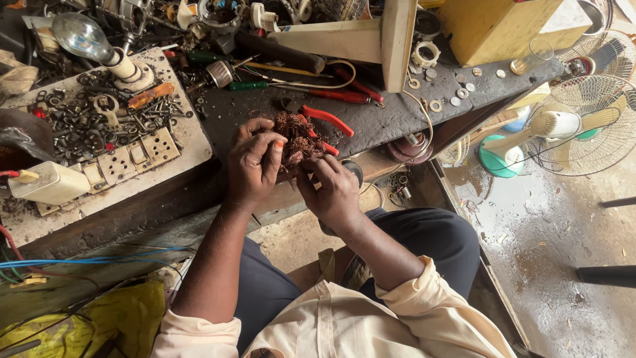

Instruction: The person uses red-handled pliers to cut a bundle of copper wire into smaller pieces. They repeatedly grasp the wire bundle, cut sections, and place the cut pieces onto the workbench.

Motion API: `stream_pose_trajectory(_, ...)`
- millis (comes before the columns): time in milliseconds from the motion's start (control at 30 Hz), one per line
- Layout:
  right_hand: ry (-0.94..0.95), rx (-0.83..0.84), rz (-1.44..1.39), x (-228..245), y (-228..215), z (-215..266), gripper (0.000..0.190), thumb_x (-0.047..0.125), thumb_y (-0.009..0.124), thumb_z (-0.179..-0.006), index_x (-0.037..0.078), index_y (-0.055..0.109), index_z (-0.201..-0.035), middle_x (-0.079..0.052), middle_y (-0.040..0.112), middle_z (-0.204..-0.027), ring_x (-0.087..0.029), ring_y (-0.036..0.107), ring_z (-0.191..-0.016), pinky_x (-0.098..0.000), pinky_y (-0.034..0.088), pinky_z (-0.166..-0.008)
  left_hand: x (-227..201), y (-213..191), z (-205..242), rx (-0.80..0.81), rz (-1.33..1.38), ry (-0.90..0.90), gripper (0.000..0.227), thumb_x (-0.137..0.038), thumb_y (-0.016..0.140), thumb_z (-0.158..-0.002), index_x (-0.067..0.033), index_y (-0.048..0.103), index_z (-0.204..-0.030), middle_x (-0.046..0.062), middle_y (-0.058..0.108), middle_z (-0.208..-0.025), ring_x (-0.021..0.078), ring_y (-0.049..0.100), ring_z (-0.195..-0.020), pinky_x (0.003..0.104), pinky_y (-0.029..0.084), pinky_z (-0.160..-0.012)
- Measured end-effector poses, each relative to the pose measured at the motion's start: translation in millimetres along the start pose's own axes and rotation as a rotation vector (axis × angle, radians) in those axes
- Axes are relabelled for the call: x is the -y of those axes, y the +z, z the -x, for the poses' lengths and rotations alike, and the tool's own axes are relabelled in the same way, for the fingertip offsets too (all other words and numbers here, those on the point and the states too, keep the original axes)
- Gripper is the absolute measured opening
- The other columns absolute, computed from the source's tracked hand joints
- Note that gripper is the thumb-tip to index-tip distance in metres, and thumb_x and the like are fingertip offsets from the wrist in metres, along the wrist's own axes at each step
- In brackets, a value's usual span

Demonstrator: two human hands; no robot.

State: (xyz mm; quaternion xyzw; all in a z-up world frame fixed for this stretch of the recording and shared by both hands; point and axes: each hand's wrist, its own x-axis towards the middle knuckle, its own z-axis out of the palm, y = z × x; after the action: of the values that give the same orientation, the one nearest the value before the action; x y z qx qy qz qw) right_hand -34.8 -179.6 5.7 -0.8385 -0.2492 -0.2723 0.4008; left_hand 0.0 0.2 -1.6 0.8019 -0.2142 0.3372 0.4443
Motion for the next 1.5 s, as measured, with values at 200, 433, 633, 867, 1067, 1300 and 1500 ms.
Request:
stream_pose_trajectory(200,-0.101,0.026,0.068,-11.1,-9.1,-2.9,0.019,0.006,0.079,-0.086,0.008,0.072,-0.104,-0.007,0.065,-0.088,-0.022,0.068,-0.071,-0.0347,0.054,-0.061,-0.4,0.9,0.3,-0.012,-0.004,-0.004,0.015,-0.021,0.062,-0.108,-0.0085,0.071,-0.106,0.007,0.072,-0.098,0.0277,0.064,-0.122,0.041,0.05,-0.102)
stream_pose_trajectory(433,-0.24,0.115,0.112,-50.2,-13.5,1.9,0.025,0.011,0.08,-0.084,0.006,0.069,-0.107,-0.009,0.067,-0.109,-0.029,0.065,-0.092,-0.0392,0.053,-0.078,-3.0,0.5,-1.0,-0.01,-0.006,0.0,0.014,-0.02,0.062,-0.108,-0.009,0.07,-0.105,0.005,0.072,-0.094,0.0279,0.064,-0.122,0.041,0.05,-0.103)
stream_pose_trajectory(633,-0.34,0.055,0.171,-74.1,-4.6,19.5,0.031,0.013,0.081,-0.085,0.006,0.071,-0.113,-0.011,0.065,-0.119,-0.03,0.064,-0.101,-0.0416,0.052,-0.085,-5.7,0.0,-1.5,0.019,-0.024,-0.035,0.015,-0.02,0.06,-0.108,-0.0089,0.07,-0.106,0.006,0.071,-0.092,0.0278,0.063,-0.123,0.039,0.051,-0.101)
stream_pose_trajectory(867,-0.295,-0.002,0.14,-80.2,1.1,22.8,0.031,0.012,0.081,-0.085,0.008,0.073,-0.115,-0.011,0.067,-0.12,-0.03,0.064,-0.102,-0.0385,0.052,-0.086,-4.2,3.7,-2.4,0.016,-0.015,-0.059,0.017,-0.021,0.059,-0.11,-0.0084,0.07,-0.105,0.002,0.064,-0.078,0.0279,0.064,-0.123,0.043,0.052,-0.104)
stream_pose_trajectory(1067,-0.311,-0.023,0.133,-80.7,1.8,19.9,0.031,0.011,0.08,-0.085,0.006,0.071,-0.114,-0.012,0.067,-0.119,-0.032,0.065,-0.104,-0.0401,0.053,-0.086,-2.9,4.4,-0.3,0.003,-0.034,-0.053,0.02,-0.024,0.058,-0.111,-0.0091,0.069,-0.103,0.005,0.068,-0.084,0.0281,0.063,-0.124,0.043,0.052,-0.101)
stream_pose_trajectory(1300,-0.317,-0.015,0.055,-82.2,2.2,19.7,0.029,0.006,0.081,-0.084,0.003,0.07,-0.111,-0.014,0.067,-0.115,-0.032,0.064,-0.097,-0.0418,0.052,-0.083,1.7,5.8,2.8,-0.004,-0.061,-0.073,0.023,-0.026,0.058,-0.11,-0.0082,0.07,-0.104,0.008,0.067,-0.092,0.0293,0.064,-0.124,0.043,0.052,-0.101)
stream_pose_trajectory(1500,-0.229,-0.096,-0.117,-66.0,-11.3,19.6,0.029,0.004,0.08,-0.087,0.001,0.064,-0.111,-0.016,0.065,-0.118,-0.032,0.066,-0.107,-0.0421,0.054,-0.088,-3.8,5.5,2.2,-0.013,-0.024,-0.07,0.017,-0.022,0.062,-0.108,-0.0075,0.07,-0.105,0.011,0.07,-0.105,0.0293,0.064,-0.122,0.042,0.053,-0.101)
